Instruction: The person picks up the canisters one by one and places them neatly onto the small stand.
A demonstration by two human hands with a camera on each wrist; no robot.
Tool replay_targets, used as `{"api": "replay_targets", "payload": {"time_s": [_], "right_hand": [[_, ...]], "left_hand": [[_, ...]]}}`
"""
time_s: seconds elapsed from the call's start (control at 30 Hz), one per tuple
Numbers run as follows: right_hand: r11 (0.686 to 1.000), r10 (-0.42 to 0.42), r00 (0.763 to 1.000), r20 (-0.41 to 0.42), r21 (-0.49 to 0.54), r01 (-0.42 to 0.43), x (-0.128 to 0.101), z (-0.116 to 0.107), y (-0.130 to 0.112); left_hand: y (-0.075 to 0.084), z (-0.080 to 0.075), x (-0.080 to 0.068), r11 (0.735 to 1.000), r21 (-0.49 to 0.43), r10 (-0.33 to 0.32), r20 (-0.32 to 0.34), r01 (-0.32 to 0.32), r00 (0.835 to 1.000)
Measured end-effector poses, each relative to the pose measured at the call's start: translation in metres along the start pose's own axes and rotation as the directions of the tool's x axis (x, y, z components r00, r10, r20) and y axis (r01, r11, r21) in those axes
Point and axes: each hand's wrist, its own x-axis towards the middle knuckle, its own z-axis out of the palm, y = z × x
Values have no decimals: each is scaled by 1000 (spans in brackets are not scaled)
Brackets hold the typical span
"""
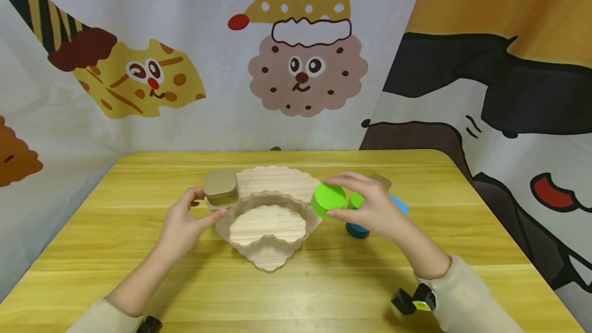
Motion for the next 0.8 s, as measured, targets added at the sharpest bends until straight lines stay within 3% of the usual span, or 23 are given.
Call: {"api": "replay_targets", "payload": {"time_s": [0.43,0.8], "right_hand": [[990,-137,990,26,-5,138,46,23,-15],[992,-116,992,54,51,113,74,38,-25]], "left_hand": [[1,0,0,1000,-4,4,1,-4,1000],[1,0,0,1000,7,12,-2,-12,1000]]}}
